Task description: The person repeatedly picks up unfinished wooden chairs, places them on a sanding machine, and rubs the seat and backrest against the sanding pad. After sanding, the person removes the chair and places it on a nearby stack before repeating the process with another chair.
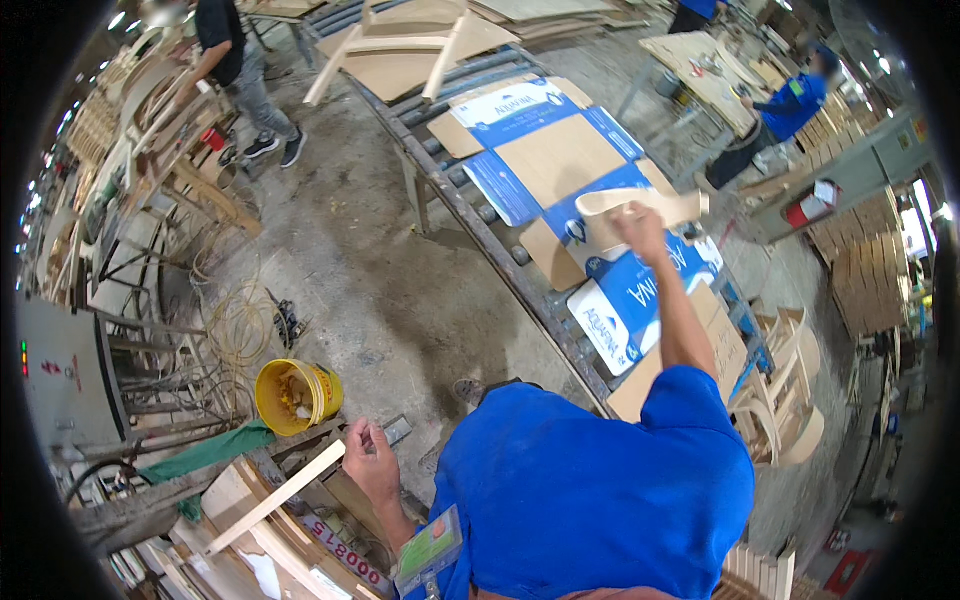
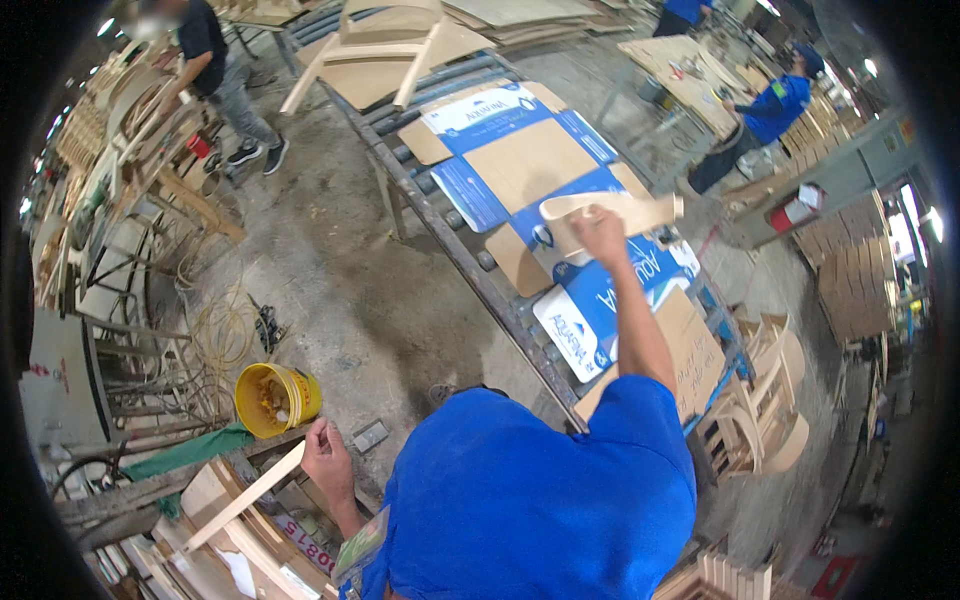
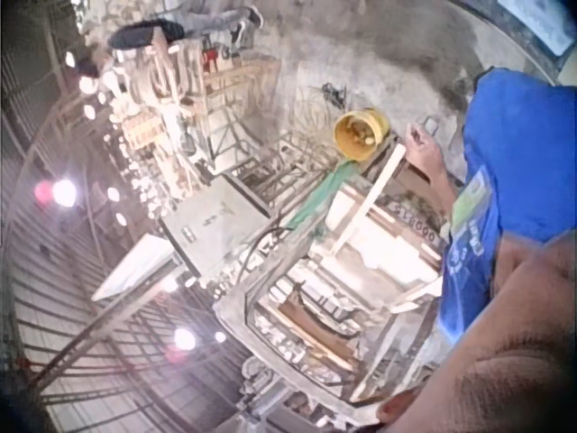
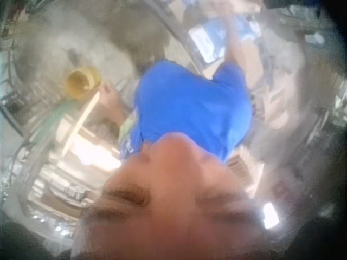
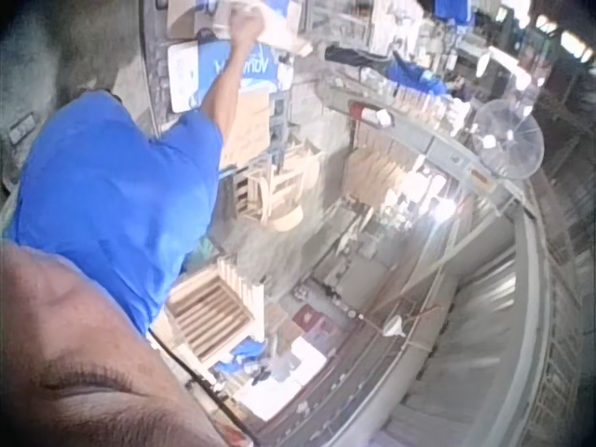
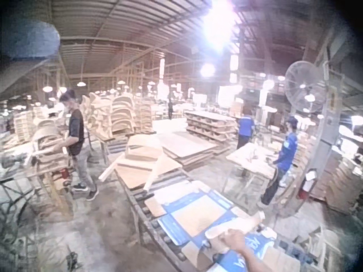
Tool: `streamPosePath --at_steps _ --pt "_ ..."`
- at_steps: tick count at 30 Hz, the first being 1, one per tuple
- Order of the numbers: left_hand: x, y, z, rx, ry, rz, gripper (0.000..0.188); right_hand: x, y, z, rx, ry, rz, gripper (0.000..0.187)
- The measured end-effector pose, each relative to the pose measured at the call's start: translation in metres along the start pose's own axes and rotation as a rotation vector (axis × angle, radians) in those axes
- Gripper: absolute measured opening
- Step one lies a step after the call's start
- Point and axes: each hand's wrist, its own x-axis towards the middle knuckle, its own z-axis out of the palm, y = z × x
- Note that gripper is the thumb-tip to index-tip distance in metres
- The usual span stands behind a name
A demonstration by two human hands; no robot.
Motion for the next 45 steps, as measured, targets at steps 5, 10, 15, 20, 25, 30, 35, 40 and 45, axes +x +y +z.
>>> streamPosePath --at_steps 5,10,15,20,25,30,35,40,45 --pt "0.01 0.002 0.004 0.023 0.013 0.018 0.031 0.019 -0.09 -0.119 0.568 0.045 -0.198 0.036" --pt "0.046 0.034 0.02 0.2 -0.152 0.116 0.074 0.022 -0.116 -0.176 0.761 -0.058 -0.798 0.078" --pt "0.086 0.058 0.01 0.032 0.354 0.201 0.09 0.044 -0.198 -0.136 0.475 0.227 -1.253 0.057" --pt "0.07 0.048 -0.086 -0.196 0.66 0.103 0.058 0.093 -0.285 -0.033 -1.009 1.685 -0.971 0.026" --pt "-0.019 -0.018 -0.15 0.134 1.101 0.042 0.046 0.053 -0.403 0.074 -2.502 2.568 1.275 0.064" --pt "-0.144 -0.049 -0.219 0.437 1.241 -0.303 0.057 -0.125 -0.497 0.119 -2.628 2.129 3.258 0.052" --pt "-0.23 -0.095 -0.281 0.626 1.306 -0.621 0.07 -0.312 -0.599 0.125 -0.826 2.061 3.914 0.046" --pt "-0.276 -0.137 -0.38 1.075 1.416 -0.502 0.077 -0.459 -0.718 0.192 -0.586 1.113 4.086 0.037" --pt "-0.356 -0.197 -0.493 1.06 1.414 -0.681 0.073 -0.645 -0.78 0.215 -1.327 1.027 3.708 0.033"
